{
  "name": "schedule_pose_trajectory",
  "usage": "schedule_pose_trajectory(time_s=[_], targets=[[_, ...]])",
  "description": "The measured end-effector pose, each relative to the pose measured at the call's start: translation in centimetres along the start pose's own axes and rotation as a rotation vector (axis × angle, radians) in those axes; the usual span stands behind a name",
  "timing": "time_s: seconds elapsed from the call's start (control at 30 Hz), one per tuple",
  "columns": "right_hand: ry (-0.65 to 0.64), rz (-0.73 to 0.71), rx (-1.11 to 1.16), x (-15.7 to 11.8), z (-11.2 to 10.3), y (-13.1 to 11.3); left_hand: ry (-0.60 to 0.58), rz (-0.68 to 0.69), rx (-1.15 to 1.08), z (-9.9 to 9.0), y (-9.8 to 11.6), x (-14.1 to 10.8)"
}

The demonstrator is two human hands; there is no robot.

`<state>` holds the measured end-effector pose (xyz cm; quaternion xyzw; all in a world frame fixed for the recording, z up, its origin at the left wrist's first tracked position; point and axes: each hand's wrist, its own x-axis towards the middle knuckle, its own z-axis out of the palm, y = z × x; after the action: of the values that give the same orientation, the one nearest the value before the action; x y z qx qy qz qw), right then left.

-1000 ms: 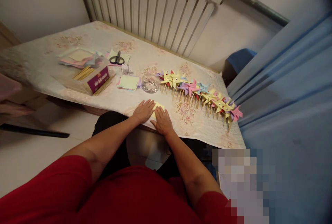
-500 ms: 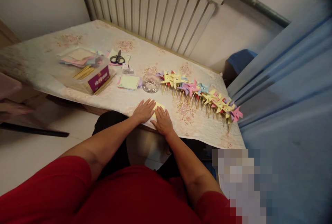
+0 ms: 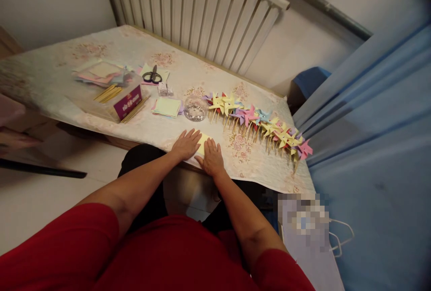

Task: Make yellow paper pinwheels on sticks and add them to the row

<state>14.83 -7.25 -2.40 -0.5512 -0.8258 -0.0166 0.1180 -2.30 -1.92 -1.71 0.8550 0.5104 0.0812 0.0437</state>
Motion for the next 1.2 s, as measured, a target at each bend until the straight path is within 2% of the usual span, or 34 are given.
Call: schedule_pose_trajectory(time_s=[0.27, 0.37, 0.47, 0.6, 0.7, 0.9, 1.2], targets=[[0.013, 0.067, 0.051, -1.3, 0.1, 0.9, -0.008, -0.008, -0.012, -0.3, 0.2, 0.1], [0.081, 0.105, 0.110, -1.4, -0.3, 1.4, -0.008, -0.007, -0.008, -0.3, 0.2, 0.1], [0.144, 0.018, 0.145, -0.8, -0.8, 1.3, 0.004, -0.002, -0.008, -0.2, 0.2, 0.0], [0.040, -0.133, 0.147, 0.7, -0.9, 0.2, 0.026, 0.010, -0.015, -0.1, 0.1, -0.1], [-0.023, -0.130, 0.122, 1.3, -0.5, -0.1, 0.031, 0.014, -0.013, 0.1, 0.0, 0.0], [-0.047, -0.143, 0.050, 1.0, -0.3, 1.3, 0.039, 0.016, 0.011, 0.6, -0.2, 0.1], [-0.038, -0.126, 0.002, 0.8, -0.2, 1.4, 0.008, 0.050, -0.001, -0.6, 0.0, -0.4]])
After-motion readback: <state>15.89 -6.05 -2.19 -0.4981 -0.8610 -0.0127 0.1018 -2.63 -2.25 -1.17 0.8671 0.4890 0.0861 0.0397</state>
